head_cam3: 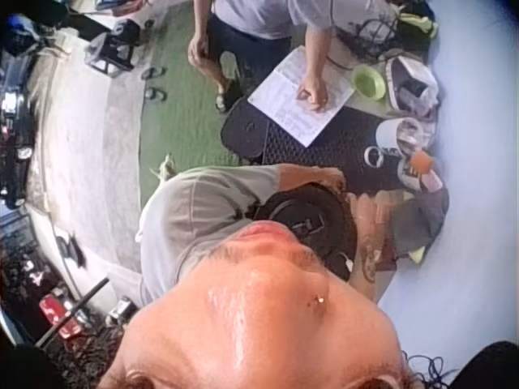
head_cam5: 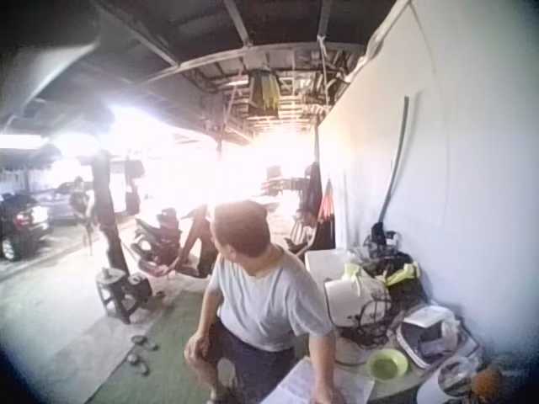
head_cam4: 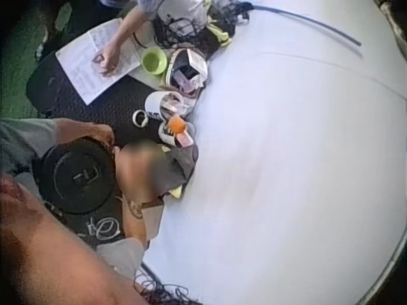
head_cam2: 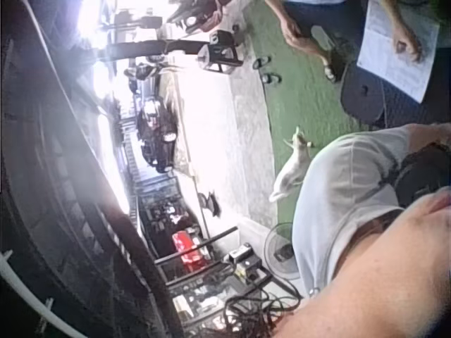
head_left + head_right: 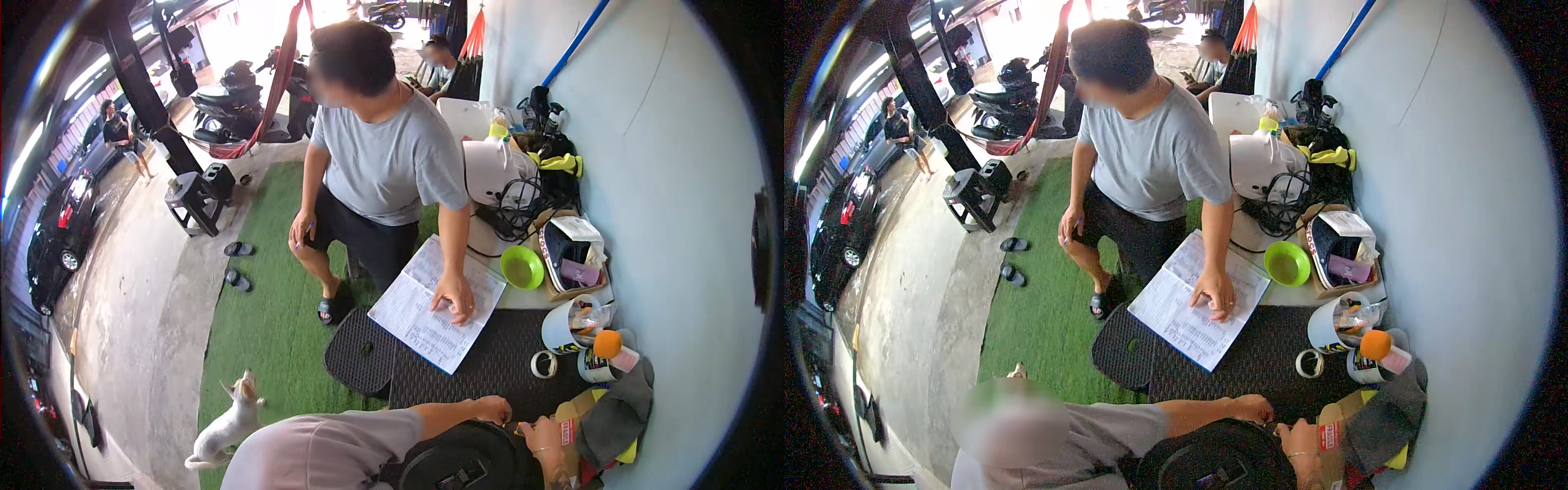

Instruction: Repairing a wall clock using an electric screwdriver.

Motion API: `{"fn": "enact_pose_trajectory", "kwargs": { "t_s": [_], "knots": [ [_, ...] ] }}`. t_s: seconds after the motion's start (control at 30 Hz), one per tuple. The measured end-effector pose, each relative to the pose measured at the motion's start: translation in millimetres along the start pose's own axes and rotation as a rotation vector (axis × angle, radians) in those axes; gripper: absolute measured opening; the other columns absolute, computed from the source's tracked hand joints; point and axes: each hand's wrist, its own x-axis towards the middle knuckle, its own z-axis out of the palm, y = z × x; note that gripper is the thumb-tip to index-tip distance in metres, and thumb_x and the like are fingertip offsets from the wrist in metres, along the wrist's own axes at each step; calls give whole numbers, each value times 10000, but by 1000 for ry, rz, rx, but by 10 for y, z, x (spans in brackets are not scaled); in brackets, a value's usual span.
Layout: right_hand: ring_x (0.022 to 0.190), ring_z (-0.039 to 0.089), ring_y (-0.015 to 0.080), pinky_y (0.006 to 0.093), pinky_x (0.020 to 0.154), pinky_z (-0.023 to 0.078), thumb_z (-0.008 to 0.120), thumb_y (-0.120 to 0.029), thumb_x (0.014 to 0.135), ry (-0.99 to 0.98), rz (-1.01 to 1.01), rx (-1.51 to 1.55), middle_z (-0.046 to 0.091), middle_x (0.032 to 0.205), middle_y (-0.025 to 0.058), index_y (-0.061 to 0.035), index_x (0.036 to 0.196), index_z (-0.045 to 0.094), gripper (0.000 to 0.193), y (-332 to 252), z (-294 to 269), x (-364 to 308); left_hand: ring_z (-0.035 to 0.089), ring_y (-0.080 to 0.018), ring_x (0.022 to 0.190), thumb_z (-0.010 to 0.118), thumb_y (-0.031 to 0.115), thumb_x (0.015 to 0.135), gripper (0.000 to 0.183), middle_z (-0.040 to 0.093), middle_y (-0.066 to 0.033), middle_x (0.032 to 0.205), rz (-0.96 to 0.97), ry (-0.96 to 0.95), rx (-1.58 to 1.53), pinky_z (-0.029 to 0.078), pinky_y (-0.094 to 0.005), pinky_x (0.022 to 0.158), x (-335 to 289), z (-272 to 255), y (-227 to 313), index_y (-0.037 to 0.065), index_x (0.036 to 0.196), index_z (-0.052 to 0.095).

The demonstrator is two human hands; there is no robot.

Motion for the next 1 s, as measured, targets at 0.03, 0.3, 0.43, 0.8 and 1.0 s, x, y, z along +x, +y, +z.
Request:
{"fn": "enact_pose_trajectory", "kwargs": {
  "t_s": [0.03, 0.3, 0.43, 0.8, 1.0],
  "knots": [
    [940, 595, 379, 424, 824, 488, 755, -279, 742, -134, 147, 50, 598, 957, 219, -18, 1045, 553, 449, -22, -78, -7, 659, -267, 800, 732, 105, 682, 278, 695, -98, 844, 2, -1, 2, 515, -383, 691, -37, 16, -9, 57, 954, 704],
    [828, 632, 400, 476, 748, 503, 610, -383, 867, 189, -298, -53, 638, 870, 254, 53, 977, 578, 452, 77, -32, -309, 608, -226, 837, 750, 205, 716, 262, 684, -53, 817, 63, 85, 192, 467, -362, 811, -216, -43, 165, 120, 959, 699],
    [789, 627, 420, 470, 752, 499, 599, -346, 870, 64, -50, -8, 632, 797, 238, 39, 926, 597, 388, 83, 33, -194, 593, -229, 877, 737, 228, 735, 232, 681, -40, 824, -39, 89, 137, 471, -364, 804, -272, -42, 250, 135, 945, 707],
    [849, 635, 349, 419, 751, 514, 769, -206, 738, -269, 159, 99, 616, 896, 214, 29, 1119, 481, 532, 310, 254, 195, 560, -233, 912, 727, 247, 757, 226, 671, -34, 841, -28, 164, 169, 491, -375, 783, -306, -22, 276, 135, 953, 710],
    [961, 637, 386, 461, 808, 503, 589, -393, 869, 138, -457, -295, 640, 956, 299, 27, 1037, 574, 453, -21, -39, -413, 561, -238, 927, 719, 247, 766, 204, 669, -29, 858, 37, 110, 203, 482, -378, 807, -322, 127, 176, 138, 938, 707]
  ]
}}
